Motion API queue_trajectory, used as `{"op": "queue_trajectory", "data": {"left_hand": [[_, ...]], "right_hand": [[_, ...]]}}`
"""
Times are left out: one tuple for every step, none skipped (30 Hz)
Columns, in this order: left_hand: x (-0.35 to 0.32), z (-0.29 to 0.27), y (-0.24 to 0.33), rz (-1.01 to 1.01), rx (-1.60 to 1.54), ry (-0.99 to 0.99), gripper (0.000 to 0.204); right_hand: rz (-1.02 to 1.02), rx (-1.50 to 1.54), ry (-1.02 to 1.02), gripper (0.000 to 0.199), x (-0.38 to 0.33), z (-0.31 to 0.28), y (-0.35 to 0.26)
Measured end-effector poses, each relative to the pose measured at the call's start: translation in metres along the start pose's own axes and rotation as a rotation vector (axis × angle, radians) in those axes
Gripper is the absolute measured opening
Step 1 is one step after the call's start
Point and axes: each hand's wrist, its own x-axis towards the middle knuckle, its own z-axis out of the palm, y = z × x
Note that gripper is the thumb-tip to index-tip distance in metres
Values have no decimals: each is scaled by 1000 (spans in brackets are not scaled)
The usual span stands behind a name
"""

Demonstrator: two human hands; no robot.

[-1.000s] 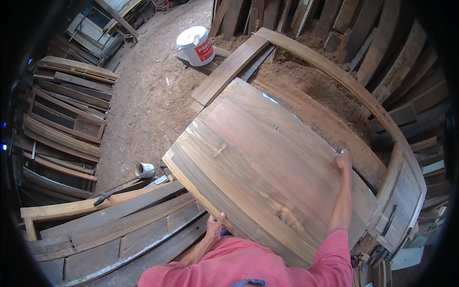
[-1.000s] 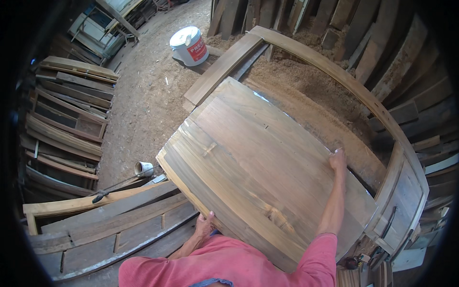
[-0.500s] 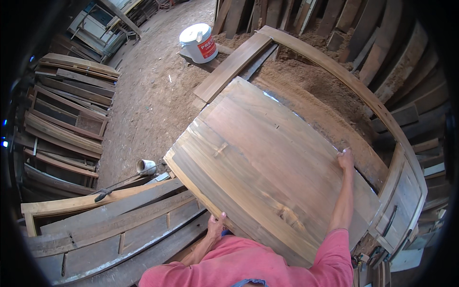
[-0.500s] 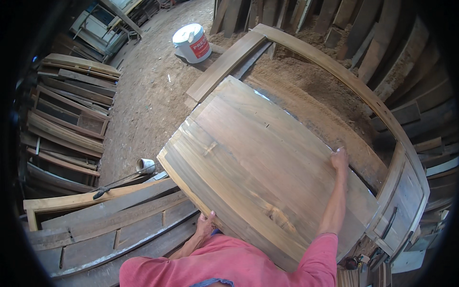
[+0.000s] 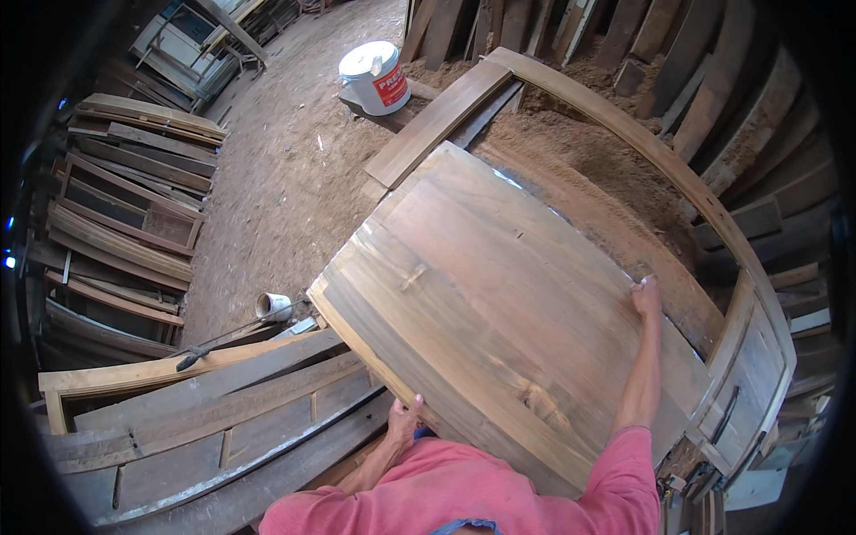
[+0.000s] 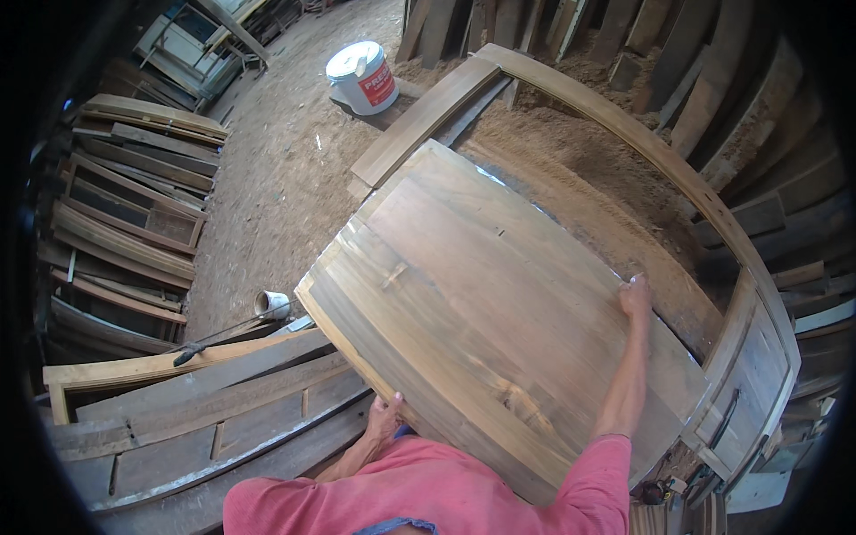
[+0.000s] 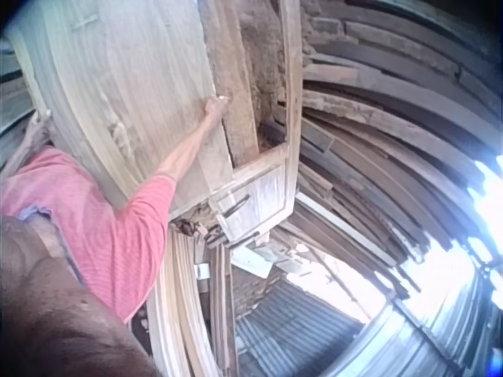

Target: The person applies glue from a tube to the edge of a wood panel using a small wooden stick and then inserts the panel into a wooden frame, pressing it into place by hand.

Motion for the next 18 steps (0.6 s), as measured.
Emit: {"op": "queue_trajectory", "data": {"left_hand": [[0,-1,-1,2,-2,-7,53],[0,-1,-2,5,-4,-13,54],[-1,-1,-4,9,0,-1,53],[-1,-1,-6,14,3,12,52],[-1,0,-6,18,9,18,51],[-2,2,-7,22,5,15,50],[-3,4,-6,27,2,13,49],[-5,5,-7,31,-2,13,48],[-5,4,-10,32,-4,14,47],[-4,2,-14,33,-6,14,47],[-5,4,-13,33,-7,14,46],[-7,5,-13,32,3,24,45],[-8,8,-12,31,14,32,44],[-9,11,-8,41,24,45,44],[-8,8,-10,37,25,49,43],[-7,2,-15,33,27,53,43],[-6,2,-16,23,30,47,42],[-5,3,-17,15,31,53,42]], "right_hand": [[10,-13,-12,40,0,-1,0],[18,7,-31,40,0,-6,-3],[26,27,-50,39,-2,-9,-7],[33,47,-70,39,-3,-12,-11],[26,57,-54,38,-2,-11,-8],[19,67,-38,38,-1,-11,-5],[12,78,-21,37,0,-10,-1],[21,76,-4,37,2,-8,-1],[30,74,14,37,3,-6,1],[40,72,32,37,4,-4,3],[17,76,17,38,5,-5,4],[-6,80,2,38,7,-7,5],[-27,84,-12,39,8,-9,7],[-18,78,-26,39,8,-11,0],[-9,68,-46,40,3,-15,-10],[0,58,-65,40,-1,-18,-20],[-5,55,-56,40,-2,-19,-19],[-10,53,-49,40,-4,-20,-18]]}}
